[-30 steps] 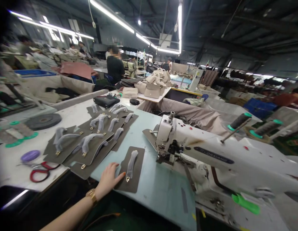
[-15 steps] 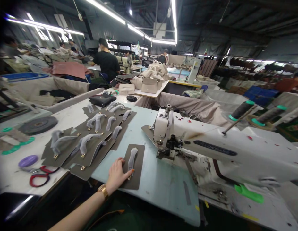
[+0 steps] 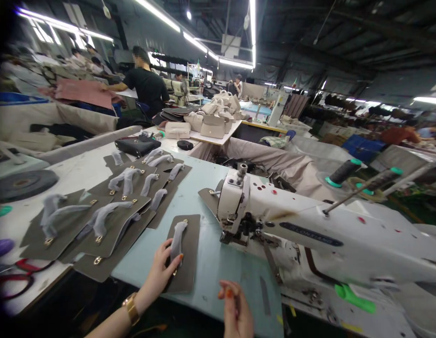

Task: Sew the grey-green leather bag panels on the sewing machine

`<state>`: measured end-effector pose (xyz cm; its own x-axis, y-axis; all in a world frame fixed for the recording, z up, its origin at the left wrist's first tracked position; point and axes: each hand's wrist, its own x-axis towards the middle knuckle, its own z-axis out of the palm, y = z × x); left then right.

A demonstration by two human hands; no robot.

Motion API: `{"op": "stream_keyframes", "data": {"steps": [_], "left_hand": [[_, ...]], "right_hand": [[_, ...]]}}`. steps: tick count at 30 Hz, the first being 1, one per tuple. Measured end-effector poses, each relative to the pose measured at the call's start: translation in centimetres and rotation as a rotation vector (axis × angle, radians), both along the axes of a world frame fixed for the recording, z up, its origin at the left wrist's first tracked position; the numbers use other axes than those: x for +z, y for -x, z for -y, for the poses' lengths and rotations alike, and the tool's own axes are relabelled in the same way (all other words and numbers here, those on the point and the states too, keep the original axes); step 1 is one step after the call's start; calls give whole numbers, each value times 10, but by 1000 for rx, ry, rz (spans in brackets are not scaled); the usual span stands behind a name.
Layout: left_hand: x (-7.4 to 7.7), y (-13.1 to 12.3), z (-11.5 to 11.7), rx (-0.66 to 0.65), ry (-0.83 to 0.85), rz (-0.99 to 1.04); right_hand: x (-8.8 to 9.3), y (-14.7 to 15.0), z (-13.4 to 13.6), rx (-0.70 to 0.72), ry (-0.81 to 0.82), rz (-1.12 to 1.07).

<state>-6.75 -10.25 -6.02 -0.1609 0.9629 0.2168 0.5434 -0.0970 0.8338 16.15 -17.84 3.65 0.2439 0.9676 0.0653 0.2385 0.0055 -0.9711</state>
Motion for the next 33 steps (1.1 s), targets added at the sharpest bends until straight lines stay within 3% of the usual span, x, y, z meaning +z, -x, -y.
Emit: {"op": "stream_keyframes", "data": {"steps": [3, 5, 9, 12, 16, 19, 23, 26, 33], "left_hand": [[23, -2, 6, -4, 27, 158], [40, -4, 11, 4, 57, 233], [61, -3, 17, 17, 106, 356], [66, -2, 23, 41, 255, 633], [68, -9, 33, -223, 654, 1176], [71, -22, 35, -287, 762, 1423], [81, -37, 24, -207, 768, 1445], [90, -40, 7, -160, 722, 1352], [94, -48, -37, -293, 635, 1099]], "right_hand": [[-28, 27, -19, 161, 170, -96], [-33, 42, -28, 286, 227, -95], [-10, 62, -41, 399, 194, 104], [12, 67, -45, 415, 42, 246], [24, 68, -45, 521, -37, 326], [22, 70, -43, 480, 14, 205], [15, 67, -39, 318, 132, -14], [11, 58, -39, 313, 220, -68], [-2, 47, -60, 271, 226, -145]]}}
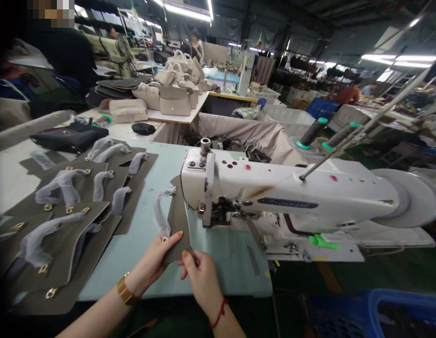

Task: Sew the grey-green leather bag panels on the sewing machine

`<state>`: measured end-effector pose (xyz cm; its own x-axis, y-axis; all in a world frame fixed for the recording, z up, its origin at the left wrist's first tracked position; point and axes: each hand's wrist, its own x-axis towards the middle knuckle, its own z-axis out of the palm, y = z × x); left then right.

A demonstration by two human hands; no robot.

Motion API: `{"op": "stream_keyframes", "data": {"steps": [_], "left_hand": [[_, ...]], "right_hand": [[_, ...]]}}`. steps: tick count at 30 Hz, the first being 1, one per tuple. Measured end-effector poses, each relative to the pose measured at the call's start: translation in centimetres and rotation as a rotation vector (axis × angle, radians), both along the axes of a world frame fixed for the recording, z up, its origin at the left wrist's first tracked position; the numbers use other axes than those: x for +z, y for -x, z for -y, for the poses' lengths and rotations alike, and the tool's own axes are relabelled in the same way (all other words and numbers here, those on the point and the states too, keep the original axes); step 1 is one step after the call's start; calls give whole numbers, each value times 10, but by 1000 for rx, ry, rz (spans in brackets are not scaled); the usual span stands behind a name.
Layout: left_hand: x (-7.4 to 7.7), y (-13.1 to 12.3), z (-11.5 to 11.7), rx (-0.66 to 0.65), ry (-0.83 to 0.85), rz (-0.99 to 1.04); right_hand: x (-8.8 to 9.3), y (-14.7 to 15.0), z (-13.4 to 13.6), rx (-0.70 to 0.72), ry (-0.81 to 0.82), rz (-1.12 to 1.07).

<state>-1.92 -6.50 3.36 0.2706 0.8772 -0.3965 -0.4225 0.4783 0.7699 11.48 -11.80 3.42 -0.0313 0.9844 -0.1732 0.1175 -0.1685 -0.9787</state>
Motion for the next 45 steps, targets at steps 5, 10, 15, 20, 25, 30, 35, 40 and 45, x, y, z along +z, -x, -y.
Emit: {"op": "stream_keyframes", "data": {"steps": [5, 10, 15, 20, 25, 30, 35, 40, 45], "left_hand": [[-5, -18, -32, 26, -60, -47], [-6, -30, -60, 13, -112, -83], [-7, -34, -77, 10, -164, -133], [-9, -36, -82, 10, -190, -168], [-8, -37, -83, 8, -208, -170], [-4, -31, -85, -90, -263, -134], [-10, -14, -82, -295, -174, -78], [-17, -5, -80, -432, -12, -104], [-16, -5, -85, -468, -4, -114]], "right_hand": [[-13, -2, -22, -151, 62, -54], [-26, -5, -41, -239, 86, -113], [-39, -5, -54, -300, 35, -131], [-44, -7, -55, -322, 1, -124], [-45, -5, -54, -333, 2, -117], [-39, -2, -55, -342, 6, -86], [-32, -1, -56, -379, -26, -14], [-29, 2, -55, -419, -65, 9], [-28, 1, -54, -422, -89, 23]]}}
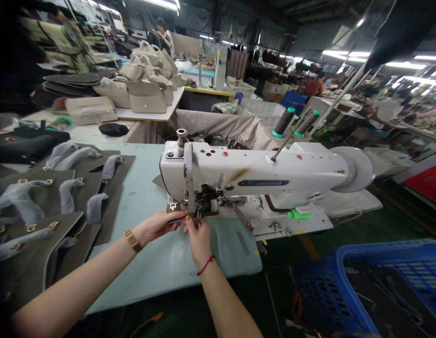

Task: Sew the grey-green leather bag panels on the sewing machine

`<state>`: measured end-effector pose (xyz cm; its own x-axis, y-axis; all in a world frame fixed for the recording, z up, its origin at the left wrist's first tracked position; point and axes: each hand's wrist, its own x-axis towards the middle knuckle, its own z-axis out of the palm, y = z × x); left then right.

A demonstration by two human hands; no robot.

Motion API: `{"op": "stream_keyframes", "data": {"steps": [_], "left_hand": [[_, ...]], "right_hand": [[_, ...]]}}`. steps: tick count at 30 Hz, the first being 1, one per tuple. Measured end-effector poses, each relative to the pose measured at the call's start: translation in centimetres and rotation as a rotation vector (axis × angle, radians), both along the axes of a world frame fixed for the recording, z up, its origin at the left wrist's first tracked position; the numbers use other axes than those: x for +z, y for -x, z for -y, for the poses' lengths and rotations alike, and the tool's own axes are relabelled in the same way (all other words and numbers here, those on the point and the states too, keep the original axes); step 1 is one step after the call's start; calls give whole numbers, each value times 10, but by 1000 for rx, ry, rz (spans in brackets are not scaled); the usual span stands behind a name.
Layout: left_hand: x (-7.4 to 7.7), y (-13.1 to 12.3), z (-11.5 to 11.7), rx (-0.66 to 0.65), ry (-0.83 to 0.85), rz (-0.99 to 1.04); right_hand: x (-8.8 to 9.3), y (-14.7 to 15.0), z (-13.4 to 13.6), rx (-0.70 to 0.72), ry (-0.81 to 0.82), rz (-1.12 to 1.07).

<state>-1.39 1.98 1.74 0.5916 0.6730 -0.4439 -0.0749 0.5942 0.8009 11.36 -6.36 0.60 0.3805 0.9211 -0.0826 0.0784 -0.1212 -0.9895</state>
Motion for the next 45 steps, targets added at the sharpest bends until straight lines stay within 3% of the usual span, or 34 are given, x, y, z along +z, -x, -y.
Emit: {"op": "stream_keyframes", "data": {"steps": [30, 36, 45], "left_hand": [[-8, 1, -16, -90, -115, 20], [-10, 1, -18, -83, -140, 13], [-5, -1, -13, 20, -138, 34]], "right_hand": [[-2, -3, 0, 61, 32, -58], [-10, -9, 8, 103, 39, -62], [-5, -4, 16, 166, 89, -70]]}}
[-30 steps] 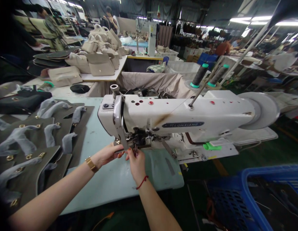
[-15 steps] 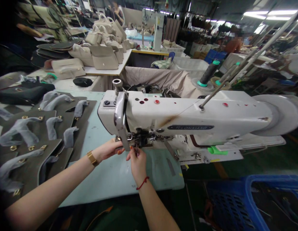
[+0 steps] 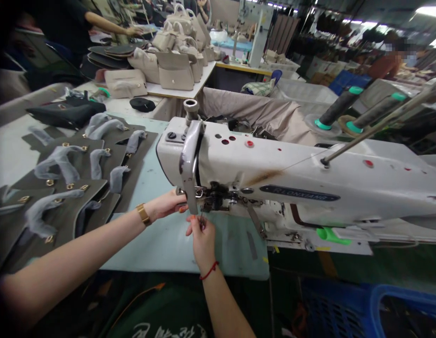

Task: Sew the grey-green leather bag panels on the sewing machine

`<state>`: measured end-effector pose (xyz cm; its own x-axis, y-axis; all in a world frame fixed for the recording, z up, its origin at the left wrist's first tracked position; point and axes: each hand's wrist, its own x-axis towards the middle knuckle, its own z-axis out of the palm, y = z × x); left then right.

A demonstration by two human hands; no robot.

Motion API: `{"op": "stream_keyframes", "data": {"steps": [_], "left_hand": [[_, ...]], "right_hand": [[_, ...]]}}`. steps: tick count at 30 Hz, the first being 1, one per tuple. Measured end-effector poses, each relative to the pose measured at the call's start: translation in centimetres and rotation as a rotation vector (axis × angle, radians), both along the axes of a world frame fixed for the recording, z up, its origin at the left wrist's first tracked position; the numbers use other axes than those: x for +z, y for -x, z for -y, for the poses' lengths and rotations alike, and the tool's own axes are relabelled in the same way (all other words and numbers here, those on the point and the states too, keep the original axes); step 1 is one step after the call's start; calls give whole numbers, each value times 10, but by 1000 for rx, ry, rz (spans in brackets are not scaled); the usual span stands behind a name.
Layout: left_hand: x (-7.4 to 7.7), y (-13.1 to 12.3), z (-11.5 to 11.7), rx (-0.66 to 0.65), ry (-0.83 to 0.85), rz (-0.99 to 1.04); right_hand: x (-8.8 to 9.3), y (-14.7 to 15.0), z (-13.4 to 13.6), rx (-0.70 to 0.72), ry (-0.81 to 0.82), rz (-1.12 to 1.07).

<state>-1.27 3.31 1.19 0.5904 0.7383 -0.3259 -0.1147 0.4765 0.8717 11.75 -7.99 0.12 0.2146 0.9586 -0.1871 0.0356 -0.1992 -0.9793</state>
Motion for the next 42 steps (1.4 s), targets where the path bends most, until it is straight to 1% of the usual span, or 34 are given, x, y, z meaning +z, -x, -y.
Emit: {"op": "stream_keyframes", "data": {"steps": [5, 12, 18, 22, 25, 28, 30, 31, 32, 33, 34, 36, 37, 38, 39, 40, 41, 42], "left_hand": [[3, -5, 14, 125, 18, 4], [-4, -20, 39, 374, 65, 31], [-1, -50, 71, 612, 108, 45], [2, -76, 94, 712, 159, -9], [4, -90, 100, 782, 190, -26], [4, -96, 99, 832, 145, -37], [2, -94, 101, 819, 90, -65], [1, -89, 105, 788, 85, -87], [0, -83, 110, 731, 98, -109], [-1, -74, 117, 637, 121, -127], [-2, -63, 123, 506, 145, -150], [2, -35, 129, 177, 136, -202], [6, -19, 125, 40, 83, -249], [13, -4, 115, 9, -3, -311], [22, 9, 98, 54, -127, -390], [32, 18, 76, 159, -303, -443], [42, 24, 50, 270, -479, -496], [50, 26, 22, 339, -630, -529]], "right_hand": [[-1, 0, 5, 18, -5, -16], [-3, -5, 12, 23, 3, -7], [-3, -11, 17, 17, -2, -61], [-4, -20, 21, -15, -4, -60], [-6, -29, 27, -48, 26, -82], [-5, -38, 33, -77, 50, -146], [-5, -43, 38, -93, 59, -183], [-4, -45, 40, -100, 65, -192], [-4, -48, 43, -107, 74, -192], [-5, -51, 46, -113, 84, -182], [-6, -55, 50, -115, 94, -161], [-10, -65, 58, -108, 104, -88], [-12, -70, 62, -97, 102, -38], [-14, -76, 65, -89, 94, 17], [-15, -80, 68, -76, 85, 71], [-17, -84, 71, -62, 76, 111], [-17, -86, 72, -48, 62, 141], [-17, -86, 72, -30, 45, 166]]}}
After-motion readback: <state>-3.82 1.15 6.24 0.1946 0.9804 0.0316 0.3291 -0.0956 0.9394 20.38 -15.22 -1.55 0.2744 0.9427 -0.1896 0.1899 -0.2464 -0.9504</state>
